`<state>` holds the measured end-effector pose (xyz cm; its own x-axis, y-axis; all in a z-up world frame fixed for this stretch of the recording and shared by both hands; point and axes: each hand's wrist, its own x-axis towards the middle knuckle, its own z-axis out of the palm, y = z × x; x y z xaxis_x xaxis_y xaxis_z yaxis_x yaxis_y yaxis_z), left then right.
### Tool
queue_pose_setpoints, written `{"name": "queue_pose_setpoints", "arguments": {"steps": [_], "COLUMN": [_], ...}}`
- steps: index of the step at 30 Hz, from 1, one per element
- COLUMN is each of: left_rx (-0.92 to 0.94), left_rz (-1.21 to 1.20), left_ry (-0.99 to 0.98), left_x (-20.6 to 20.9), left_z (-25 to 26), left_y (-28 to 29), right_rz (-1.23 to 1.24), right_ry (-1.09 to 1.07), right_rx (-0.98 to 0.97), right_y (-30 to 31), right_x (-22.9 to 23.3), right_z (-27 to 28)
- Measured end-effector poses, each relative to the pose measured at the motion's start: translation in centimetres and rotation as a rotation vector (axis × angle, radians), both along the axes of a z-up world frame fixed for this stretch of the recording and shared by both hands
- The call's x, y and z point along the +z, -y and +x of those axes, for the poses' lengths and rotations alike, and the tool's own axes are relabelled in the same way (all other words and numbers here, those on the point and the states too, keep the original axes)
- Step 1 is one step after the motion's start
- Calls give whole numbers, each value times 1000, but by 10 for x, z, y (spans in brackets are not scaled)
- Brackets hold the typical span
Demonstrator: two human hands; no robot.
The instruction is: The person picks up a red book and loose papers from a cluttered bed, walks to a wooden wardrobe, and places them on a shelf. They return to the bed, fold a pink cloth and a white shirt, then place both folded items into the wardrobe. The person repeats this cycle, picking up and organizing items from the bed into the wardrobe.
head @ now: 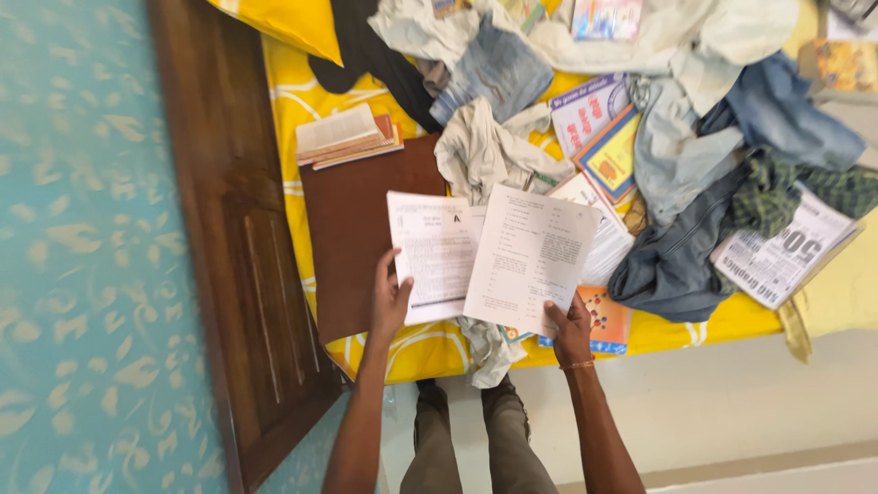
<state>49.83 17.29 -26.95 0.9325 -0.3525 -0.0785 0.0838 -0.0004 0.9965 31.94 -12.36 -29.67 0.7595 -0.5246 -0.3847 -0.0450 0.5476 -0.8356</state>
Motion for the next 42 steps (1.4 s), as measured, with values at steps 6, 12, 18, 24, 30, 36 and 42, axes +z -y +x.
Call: {"name": "queue_pose_setpoints", "arguments": {"steps": [6, 12, 18, 24, 30, 36, 42], "left_rx": [173, 321, 385, 373, 304, 215, 83], "left_rz": [300, 195, 304, 281, 83, 106, 15], "left_ry": [55, 161, 361, 384, 632, 515, 624], "left_x": [116, 193, 240, 261, 280, 309, 327], "left_z": [-102, -181, -242, -316, -379, -408, -428], "left_y": [11, 38, 58, 80, 122, 192, 283], "right_rz": [-3, -83, -182, -103, 17, 13, 84], "right_ry": [58, 115, 190, 263, 266, 368, 450], "right_rx": [96, 157, 157, 136, 126, 25, -31], "right_y": [35, 62, 81, 103, 130, 180, 265], "right_x": [85, 150, 193, 219, 241, 248, 239], "right_z": [-37, -88, -146, -221, -296, -348, -383]}}
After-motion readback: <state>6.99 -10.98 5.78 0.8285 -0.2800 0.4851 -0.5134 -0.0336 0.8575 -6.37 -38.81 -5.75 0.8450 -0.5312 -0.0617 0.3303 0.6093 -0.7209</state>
